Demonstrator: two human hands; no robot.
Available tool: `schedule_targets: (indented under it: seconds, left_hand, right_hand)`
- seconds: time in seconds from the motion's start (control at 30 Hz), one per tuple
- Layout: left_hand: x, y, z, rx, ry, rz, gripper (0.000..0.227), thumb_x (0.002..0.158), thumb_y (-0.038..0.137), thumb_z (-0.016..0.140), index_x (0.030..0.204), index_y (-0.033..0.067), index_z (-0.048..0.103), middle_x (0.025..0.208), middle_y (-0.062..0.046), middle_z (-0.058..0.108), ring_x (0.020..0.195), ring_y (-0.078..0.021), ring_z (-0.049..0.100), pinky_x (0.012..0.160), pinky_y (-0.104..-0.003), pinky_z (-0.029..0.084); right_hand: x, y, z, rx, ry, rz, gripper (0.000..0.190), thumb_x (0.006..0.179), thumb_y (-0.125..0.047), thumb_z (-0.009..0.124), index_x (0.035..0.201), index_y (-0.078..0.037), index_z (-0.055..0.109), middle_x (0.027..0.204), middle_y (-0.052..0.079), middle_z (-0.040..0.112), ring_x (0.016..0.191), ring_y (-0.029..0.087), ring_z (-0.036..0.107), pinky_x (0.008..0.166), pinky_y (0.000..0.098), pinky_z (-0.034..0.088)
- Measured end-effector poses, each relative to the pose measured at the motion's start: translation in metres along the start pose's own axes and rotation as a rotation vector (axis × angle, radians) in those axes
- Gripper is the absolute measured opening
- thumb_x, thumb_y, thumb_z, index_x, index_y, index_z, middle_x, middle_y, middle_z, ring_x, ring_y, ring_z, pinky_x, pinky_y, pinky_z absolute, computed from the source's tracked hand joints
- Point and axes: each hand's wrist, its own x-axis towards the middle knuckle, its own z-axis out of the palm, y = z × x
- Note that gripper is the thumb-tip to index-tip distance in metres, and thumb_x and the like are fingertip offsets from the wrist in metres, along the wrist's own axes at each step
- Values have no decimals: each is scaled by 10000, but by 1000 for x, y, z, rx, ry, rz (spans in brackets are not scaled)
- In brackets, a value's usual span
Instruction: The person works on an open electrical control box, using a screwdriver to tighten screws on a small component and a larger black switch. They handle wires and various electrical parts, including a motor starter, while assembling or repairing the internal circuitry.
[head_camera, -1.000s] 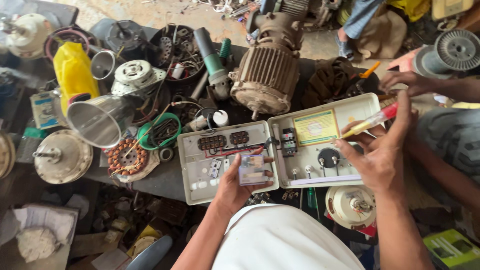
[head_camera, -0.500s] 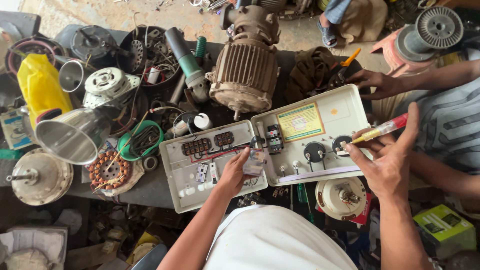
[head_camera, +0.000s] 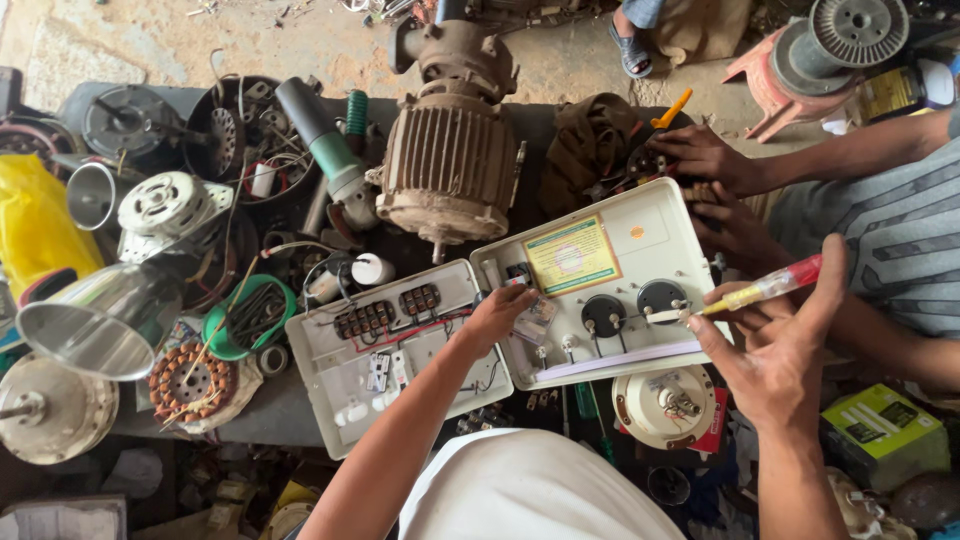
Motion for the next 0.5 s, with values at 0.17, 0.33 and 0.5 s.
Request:
schedule_targets:
  seconds: [0.17, 0.33, 0.5]
  left_hand:
    - [24, 32, 6, 44, -104, -85, 555, 987, 450, 646, 1316, 3, 668, 958, -86, 683, 749, -166, 515, 626, -347, 441]
    - [50, 56, 12, 376, -138, -64, 495, 967, 478, 609, 1261, 90, 697, 954, -88, 730, 778, -164, 620, 700, -355, 523]
    - [64, 61, 14, 641, -133, 51, 493, 965, 523, 635, 1253, 130, 711, 1065, -140, 741, 981, -264, 693, 861, -405, 528]
  right_hand:
    - [3, 1, -2, 37, 14, 40, 1227, 880, 82, 730, 1726, -256, -93, 1112, 207, 632, 956, 223, 660, 938, 372, 579]
    - [9, -1, -6, 32, 24, 72, 1216, 859, 80, 717, 1709, -255, -84, 1137, 212, 638, 982, 239, 674, 897, 376, 595]
    - [17, 3, -9, 68, 45, 119, 1214, 866, 80, 716, 1715, -246, -89, 1148, 219, 632, 979, 239, 674, 870, 371, 597]
